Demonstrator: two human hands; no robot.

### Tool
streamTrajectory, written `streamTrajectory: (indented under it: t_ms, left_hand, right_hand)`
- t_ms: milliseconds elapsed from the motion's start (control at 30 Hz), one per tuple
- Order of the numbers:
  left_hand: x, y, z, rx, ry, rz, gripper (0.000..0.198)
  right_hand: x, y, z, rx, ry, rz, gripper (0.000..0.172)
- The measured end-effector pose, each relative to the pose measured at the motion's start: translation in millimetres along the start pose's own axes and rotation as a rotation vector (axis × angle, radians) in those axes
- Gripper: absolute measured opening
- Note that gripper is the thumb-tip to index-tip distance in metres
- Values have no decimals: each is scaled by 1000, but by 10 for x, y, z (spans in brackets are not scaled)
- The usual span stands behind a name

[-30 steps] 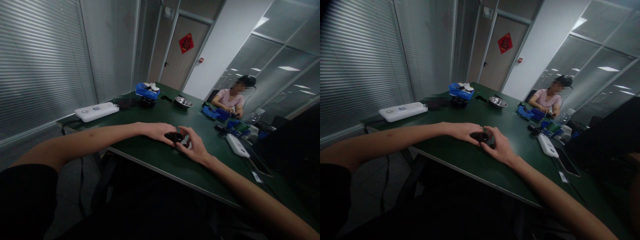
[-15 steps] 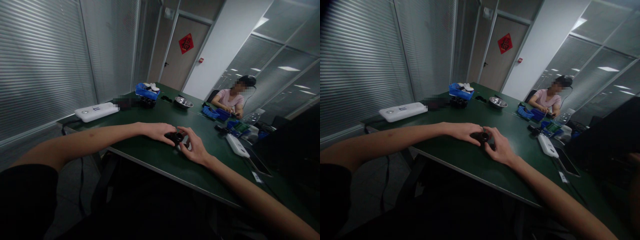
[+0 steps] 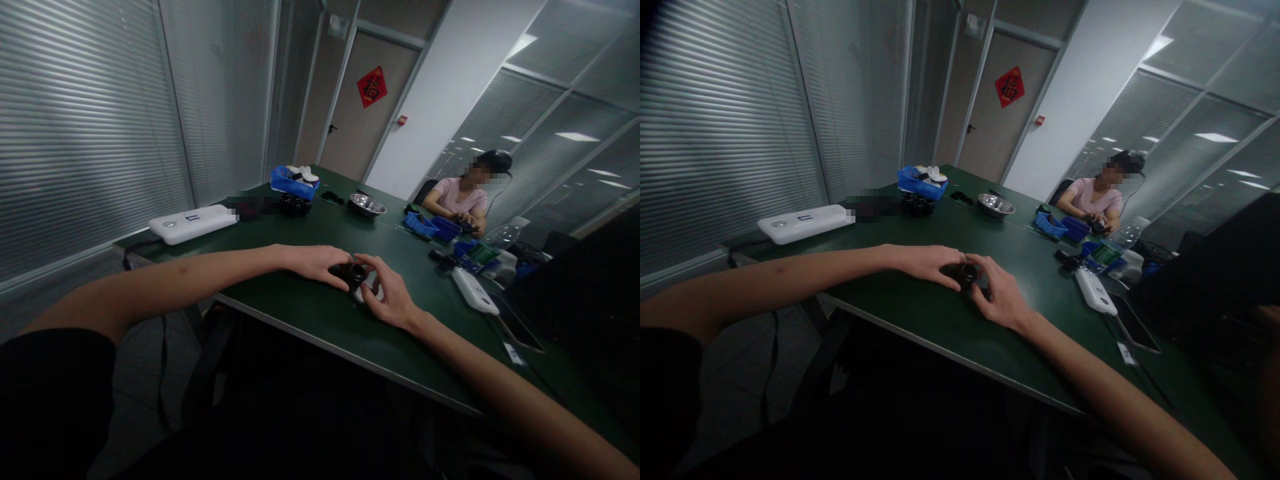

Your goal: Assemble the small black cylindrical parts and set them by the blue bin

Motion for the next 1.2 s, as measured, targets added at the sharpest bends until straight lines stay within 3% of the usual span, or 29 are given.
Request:
streamTrajectory:
  t_ms: [333, 1200]
  left_hand:
    - [-10, -9, -13, -16, 4, -7, 55]
    - [-8, 21, -6, 10, 9, -13, 47]
  right_hand:
    - [15, 35, -7, -17, 13, -12, 60]
    - [-10, -44, 28, -5, -10, 54, 43]
Point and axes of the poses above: each hand's wrist, its own x-axis away from the middle knuckle, its own z-axis out of the back of the hand, y = z × x, the point moved 7 cm from there along -x, towards the middle knuckle, and after that the axes turned 7 degrees about y, right-handed, at the moved point
